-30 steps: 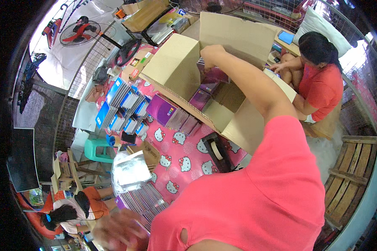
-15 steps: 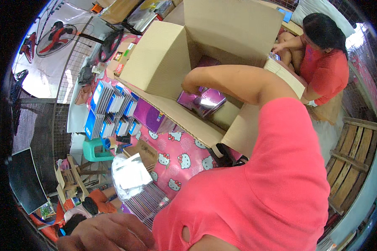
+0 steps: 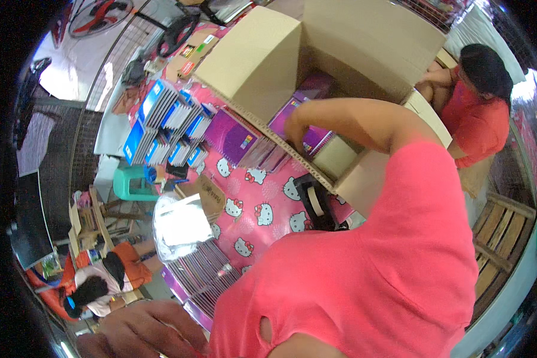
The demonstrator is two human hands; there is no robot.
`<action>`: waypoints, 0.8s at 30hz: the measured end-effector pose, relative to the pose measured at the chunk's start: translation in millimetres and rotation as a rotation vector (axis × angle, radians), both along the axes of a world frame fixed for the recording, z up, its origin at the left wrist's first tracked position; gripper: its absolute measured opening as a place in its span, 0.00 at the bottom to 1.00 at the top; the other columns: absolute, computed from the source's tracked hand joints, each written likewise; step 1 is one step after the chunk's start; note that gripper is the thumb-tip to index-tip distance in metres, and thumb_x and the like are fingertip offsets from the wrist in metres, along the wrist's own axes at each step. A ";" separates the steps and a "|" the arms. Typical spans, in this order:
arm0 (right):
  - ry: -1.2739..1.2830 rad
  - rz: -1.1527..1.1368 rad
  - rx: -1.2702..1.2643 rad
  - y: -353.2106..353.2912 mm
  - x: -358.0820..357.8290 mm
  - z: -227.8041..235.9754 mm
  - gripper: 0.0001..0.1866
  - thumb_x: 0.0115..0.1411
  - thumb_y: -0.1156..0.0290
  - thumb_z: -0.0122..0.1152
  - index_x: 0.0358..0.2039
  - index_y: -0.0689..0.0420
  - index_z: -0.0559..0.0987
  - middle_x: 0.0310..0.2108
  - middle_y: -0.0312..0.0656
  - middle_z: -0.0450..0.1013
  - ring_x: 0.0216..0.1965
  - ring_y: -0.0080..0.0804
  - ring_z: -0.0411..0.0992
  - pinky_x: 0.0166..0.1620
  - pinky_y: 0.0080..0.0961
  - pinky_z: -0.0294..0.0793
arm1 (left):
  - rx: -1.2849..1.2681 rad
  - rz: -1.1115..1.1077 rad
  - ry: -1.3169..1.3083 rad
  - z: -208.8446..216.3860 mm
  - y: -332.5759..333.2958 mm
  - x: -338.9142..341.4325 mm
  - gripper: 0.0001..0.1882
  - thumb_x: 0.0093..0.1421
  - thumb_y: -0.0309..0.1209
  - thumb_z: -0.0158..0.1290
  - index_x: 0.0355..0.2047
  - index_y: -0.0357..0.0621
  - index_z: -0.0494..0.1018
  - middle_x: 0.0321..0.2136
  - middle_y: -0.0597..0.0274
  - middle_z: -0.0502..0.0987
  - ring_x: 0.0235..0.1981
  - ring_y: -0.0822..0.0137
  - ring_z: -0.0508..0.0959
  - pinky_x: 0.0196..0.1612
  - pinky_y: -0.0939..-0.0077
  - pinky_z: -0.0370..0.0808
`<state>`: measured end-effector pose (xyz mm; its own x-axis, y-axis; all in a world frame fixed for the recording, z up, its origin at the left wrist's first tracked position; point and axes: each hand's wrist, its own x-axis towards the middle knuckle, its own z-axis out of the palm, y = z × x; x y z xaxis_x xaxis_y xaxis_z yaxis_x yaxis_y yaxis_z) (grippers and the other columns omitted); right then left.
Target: The person puts notepads into individual plastic bags, seals the bags with adhesive tape from a dispenser, and places the packed items into a cardboard box.
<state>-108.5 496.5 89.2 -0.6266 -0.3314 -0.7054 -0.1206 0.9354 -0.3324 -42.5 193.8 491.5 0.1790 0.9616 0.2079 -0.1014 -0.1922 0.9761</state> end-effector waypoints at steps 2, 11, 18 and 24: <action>0.155 -0.116 -0.054 17.9 -10.6 58.2 0.26 0.54 0.54 0.58 0.46 0.63 0.75 0.47 0.54 0.72 0.46 0.45 0.72 0.48 0.39 0.70 | 0.264 0.191 -0.017 -34.6 -28.4 -2.5 0.18 0.59 0.46 0.42 0.30 0.45 0.71 0.29 0.55 0.73 0.27 0.57 0.73 0.30 0.58 0.68; 1.453 -0.792 -0.287 -44.7 124.5 317.4 0.22 0.53 0.63 0.59 0.47 0.61 0.74 0.44 0.47 0.74 0.44 0.39 0.73 0.48 0.32 0.71 | 0.155 1.245 0.548 -40.9 -206.7 -31.0 0.16 0.61 0.44 0.47 0.29 0.44 0.63 0.28 0.61 0.63 0.29 0.64 0.65 0.38 0.66 0.64; 1.442 -0.087 -0.921 -187.0 118.9 282.9 0.12 0.56 0.67 0.56 0.38 0.59 0.79 0.35 0.41 0.76 0.36 0.34 0.74 0.42 0.26 0.71 | 0.170 1.575 0.304 -94.7 -295.9 -25.2 0.15 0.63 0.38 0.47 0.34 0.36 0.66 0.30 0.54 0.68 0.32 0.62 0.70 0.41 0.64 0.70; 0.345 -0.910 -1.068 -295.7 -24.0 29.6 0.11 0.62 0.68 0.51 0.40 0.61 0.75 0.31 0.37 0.74 0.31 0.23 0.72 0.35 0.22 0.73 | 0.185 1.518 0.232 -136.9 -282.8 -1.2 0.13 0.63 0.36 0.47 0.35 0.36 0.69 0.31 0.55 0.70 0.32 0.63 0.72 0.40 0.67 0.70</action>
<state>-132.6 200.9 118.8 -0.9881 0.0053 -0.1534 0.1535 0.0581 -0.9864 -43.8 -89.0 354.6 -0.8648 0.2281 0.4473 0.4395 -0.0870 0.8940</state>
